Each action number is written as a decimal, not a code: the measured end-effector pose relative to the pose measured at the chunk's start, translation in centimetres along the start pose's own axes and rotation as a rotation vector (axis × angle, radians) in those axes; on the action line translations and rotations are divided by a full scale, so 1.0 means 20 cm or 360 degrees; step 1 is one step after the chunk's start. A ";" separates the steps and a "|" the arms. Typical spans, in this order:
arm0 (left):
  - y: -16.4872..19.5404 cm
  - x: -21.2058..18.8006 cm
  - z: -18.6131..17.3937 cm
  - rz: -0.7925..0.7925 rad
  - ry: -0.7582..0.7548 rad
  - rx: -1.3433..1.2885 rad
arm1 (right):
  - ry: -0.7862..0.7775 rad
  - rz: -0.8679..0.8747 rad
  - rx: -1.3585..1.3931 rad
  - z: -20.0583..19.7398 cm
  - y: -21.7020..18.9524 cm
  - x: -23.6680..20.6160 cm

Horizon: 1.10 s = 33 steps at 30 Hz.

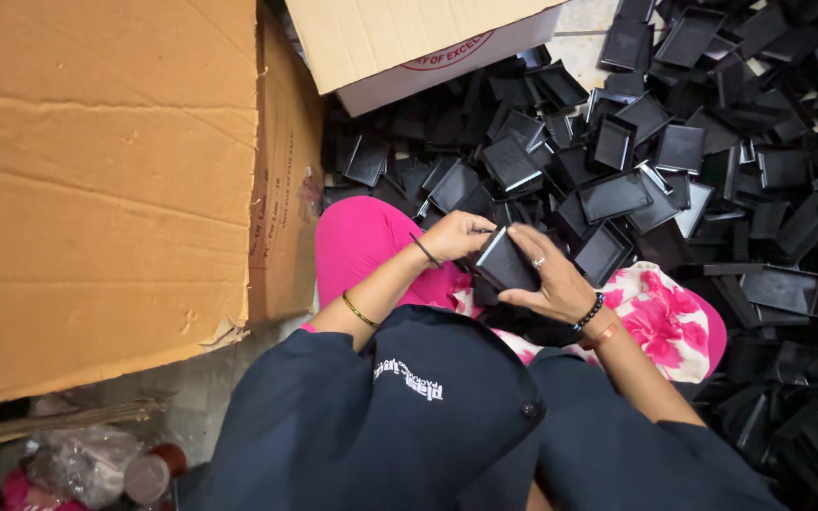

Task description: The person sits on the floor and repeatedly picks up small black plastic parts from a pile, briefly inspects them, and places them into a cardboard box. The person handles the parts one at a time throughout the clip.

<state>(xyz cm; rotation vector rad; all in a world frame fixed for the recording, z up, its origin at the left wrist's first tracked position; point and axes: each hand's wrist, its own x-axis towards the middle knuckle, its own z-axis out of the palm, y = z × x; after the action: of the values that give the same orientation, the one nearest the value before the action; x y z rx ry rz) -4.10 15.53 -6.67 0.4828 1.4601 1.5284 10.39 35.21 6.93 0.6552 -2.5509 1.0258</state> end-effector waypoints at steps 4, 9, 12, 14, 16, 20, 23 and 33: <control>0.13 -0.02 0.07 -0.0068 0.0054 -0.0413 | -0.0068 0.0332 0.0237 -0.06 -0.04 0.04; 0.31 -0.04 0.26 0.0119 -0.0108 -0.1829 | 0.0463 0.0604 0.0205 0.04 0.03 0.15; 0.35 -0.03 0.34 0.0598 0.0088 -0.1578 | 0.0681 0.0738 0.0349 0.19 0.08 0.18; 0.32 0.00 0.36 0.0547 0.0412 -0.1337 | 0.0676 0.0665 0.0241 0.29 0.11 0.18; 0.26 0.06 0.34 0.0456 0.0630 -0.1329 | 0.0740 0.0735 0.0274 0.38 0.14 0.18; 0.08 0.19 0.24 0.0154 0.0732 -0.1720 | 0.0804 0.0936 0.0609 0.51 0.18 0.14; 0.00 0.26 0.21 0.0003 0.0790 -0.1686 | 0.0712 0.0855 0.0509 0.54 0.20 0.03; 0.01 0.29 0.56 0.0996 0.1260 0.0243 | 0.1279 0.1208 0.1261 0.55 0.51 0.03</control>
<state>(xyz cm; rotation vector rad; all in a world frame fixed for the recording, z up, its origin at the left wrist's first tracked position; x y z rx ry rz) 2.02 26.59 -5.82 0.4711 2.1715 2.2724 3.33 33.66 -6.18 -0.5752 -1.5950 2.0360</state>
